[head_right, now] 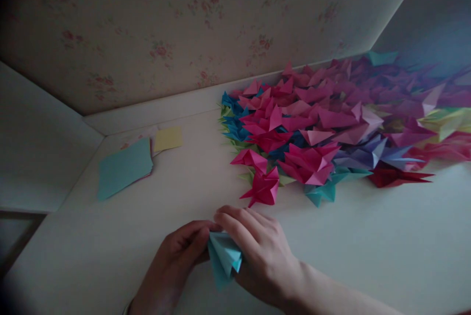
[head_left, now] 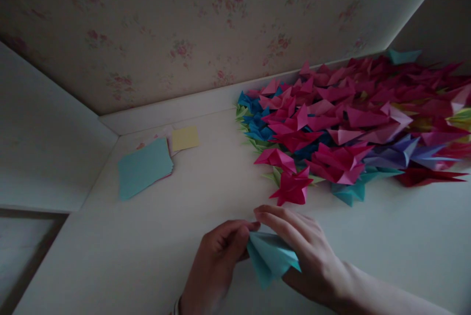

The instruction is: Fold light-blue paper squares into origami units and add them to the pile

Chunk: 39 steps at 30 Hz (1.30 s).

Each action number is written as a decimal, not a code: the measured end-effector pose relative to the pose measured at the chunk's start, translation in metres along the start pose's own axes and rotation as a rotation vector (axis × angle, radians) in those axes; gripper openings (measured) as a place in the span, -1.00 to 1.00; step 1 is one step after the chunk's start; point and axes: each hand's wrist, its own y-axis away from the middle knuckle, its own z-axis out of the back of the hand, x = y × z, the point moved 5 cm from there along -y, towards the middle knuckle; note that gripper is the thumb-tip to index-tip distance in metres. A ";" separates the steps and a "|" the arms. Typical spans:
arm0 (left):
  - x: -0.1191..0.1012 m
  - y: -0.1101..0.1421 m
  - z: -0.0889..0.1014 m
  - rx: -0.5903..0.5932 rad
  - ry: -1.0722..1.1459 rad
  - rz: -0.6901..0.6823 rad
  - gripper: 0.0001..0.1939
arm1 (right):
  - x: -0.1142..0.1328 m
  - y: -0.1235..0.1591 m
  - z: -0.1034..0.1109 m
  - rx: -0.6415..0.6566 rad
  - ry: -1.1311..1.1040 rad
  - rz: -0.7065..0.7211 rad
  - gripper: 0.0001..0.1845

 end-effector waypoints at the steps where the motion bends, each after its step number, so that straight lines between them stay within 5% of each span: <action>1: 0.001 0.000 0.000 0.007 0.044 0.018 -0.73 | 0.002 -0.002 0.003 -0.004 0.002 0.019 -0.53; 8: 0.007 0.000 0.000 0.045 0.226 0.120 -0.71 | -0.009 0.003 0.003 -0.014 -0.164 -0.118 -0.50; 13: 0.006 -0.002 0.007 -0.075 0.278 0.131 -0.66 | -0.015 0.005 -0.007 0.018 -0.270 -0.166 -0.43; 19: -0.015 0.001 0.028 -0.297 -0.175 -0.110 -0.73 | -0.022 -0.003 -0.007 0.112 -0.552 -0.423 -0.69; 24: -0.023 0.008 0.023 -0.352 -0.451 -0.253 -0.71 | -0.024 0.004 -0.021 0.265 -0.678 -0.704 -0.69; 39: -0.016 0.009 0.013 -0.266 -0.538 -0.198 -0.56 | -0.023 0.000 -0.019 0.186 -0.526 -0.621 -0.70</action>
